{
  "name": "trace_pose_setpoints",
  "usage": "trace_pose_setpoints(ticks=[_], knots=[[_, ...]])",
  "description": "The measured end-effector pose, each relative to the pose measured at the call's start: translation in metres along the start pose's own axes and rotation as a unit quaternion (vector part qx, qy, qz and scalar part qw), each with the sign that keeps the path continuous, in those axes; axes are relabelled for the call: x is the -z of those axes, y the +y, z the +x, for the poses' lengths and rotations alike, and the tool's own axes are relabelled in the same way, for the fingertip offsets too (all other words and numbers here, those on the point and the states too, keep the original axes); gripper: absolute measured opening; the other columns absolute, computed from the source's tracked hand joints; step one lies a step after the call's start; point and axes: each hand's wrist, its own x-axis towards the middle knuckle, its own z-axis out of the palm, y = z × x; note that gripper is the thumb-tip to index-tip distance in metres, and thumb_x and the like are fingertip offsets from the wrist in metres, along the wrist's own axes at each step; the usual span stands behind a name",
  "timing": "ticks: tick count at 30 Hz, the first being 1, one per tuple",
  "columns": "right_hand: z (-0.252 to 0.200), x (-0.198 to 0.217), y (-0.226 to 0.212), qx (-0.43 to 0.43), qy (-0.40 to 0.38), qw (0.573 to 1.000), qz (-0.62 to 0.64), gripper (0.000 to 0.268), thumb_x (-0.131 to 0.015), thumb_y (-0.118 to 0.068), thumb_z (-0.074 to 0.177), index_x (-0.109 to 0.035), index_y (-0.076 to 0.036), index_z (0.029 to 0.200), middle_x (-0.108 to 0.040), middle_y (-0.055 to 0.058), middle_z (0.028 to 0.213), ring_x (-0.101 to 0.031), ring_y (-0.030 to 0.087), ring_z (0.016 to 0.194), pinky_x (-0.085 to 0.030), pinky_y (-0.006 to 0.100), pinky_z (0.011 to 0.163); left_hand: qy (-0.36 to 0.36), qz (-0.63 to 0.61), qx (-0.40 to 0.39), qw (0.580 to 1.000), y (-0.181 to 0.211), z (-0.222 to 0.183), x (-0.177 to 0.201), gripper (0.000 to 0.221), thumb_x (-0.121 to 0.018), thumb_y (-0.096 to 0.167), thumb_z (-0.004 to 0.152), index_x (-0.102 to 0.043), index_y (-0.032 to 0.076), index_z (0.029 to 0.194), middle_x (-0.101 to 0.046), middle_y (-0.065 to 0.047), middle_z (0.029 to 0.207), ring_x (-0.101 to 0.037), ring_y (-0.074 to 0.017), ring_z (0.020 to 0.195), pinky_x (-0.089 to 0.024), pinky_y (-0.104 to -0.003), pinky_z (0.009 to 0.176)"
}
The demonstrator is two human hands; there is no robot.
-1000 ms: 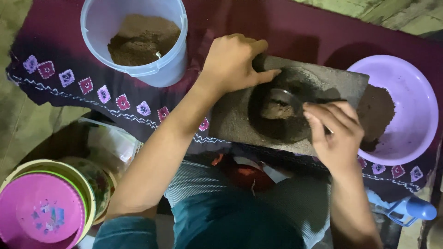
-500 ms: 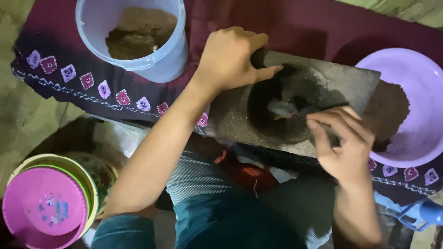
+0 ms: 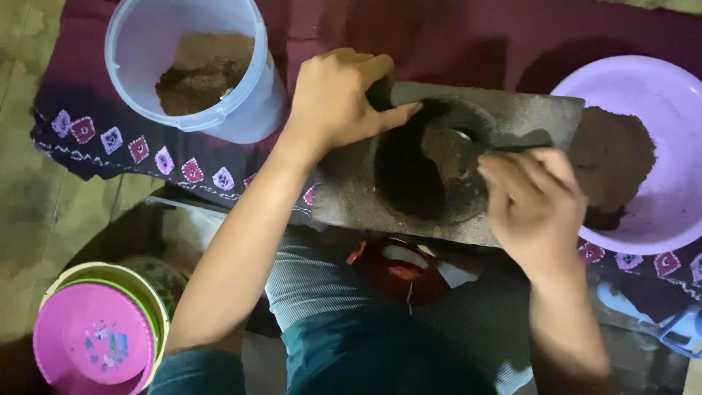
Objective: Manually grinding a brown substance into a fine powder using a stone pestle on a stone slab and then transferring the powder to a bowl using a spoon.
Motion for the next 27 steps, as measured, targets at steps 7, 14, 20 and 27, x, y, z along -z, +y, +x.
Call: trace_pose_setpoints(ticks=[7,14,20,27], knots=[[-0.001,0.002,-0.006,-0.042,-0.07,0.996,0.023,0.009,-0.07,-0.006,0.1,-0.079,-0.006,0.099,-0.077,0.002,0.091,-0.062,0.023,0.095,-0.046,0.037,0.082,0.004,0.013,0.009,1.0,-0.001,0.0,0.001,0.059,-0.083,0.06,0.089,-0.049,0.014,0.074,-0.053,0.002,0.062,-0.053,-0.0214,0.058,-0.036,-0.039,0.044],[-0.005,0.002,-0.009,-0.042,-0.125,0.99,0.048,0.008,-0.069,-0.011,0.098,-0.075,-0.008,0.1,-0.075,0.002,0.091,-0.064,0.023,0.093,-0.041,0.039,0.075,-0.007,0.005,0.008,1.0,-0.005,0.005,-0.001,0.053,-0.078,0.061,0.089,-0.055,0.015,0.08,-0.063,-0.003,0.07,-0.064,-0.0313,0.069,-0.041,-0.047,0.049],[-0.002,-0.005,-0.004,-0.027,-0.12,0.991,-0.053,0.024,-0.062,-0.003,0.098,-0.082,-0.01,0.109,-0.08,0.003,0.102,-0.067,0.029,0.101,-0.056,0.04,0.076,-0.006,-0.013,0.009,1.0,-0.006,0.006,-0.001,0.058,-0.081,0.058,0.093,-0.049,0.013,0.073,-0.051,0.0,0.059,-0.05,-0.0224,0.054,-0.035,-0.039,0.044],[0.012,0.006,-0.003,-0.007,-0.037,0.996,0.084,0.018,-0.061,0.013,0.103,-0.078,0.007,0.102,-0.08,0.018,0.105,-0.076,0.03,0.097,-0.06,0.041,0.09,-0.008,-0.02,0.017,1.0,-0.006,0.008,-0.002,0.056,-0.08,0.059,0.089,-0.051,0.014,0.074,-0.058,-0.004,0.063,-0.057,-0.029,0.059,-0.037,-0.045,0.047]])
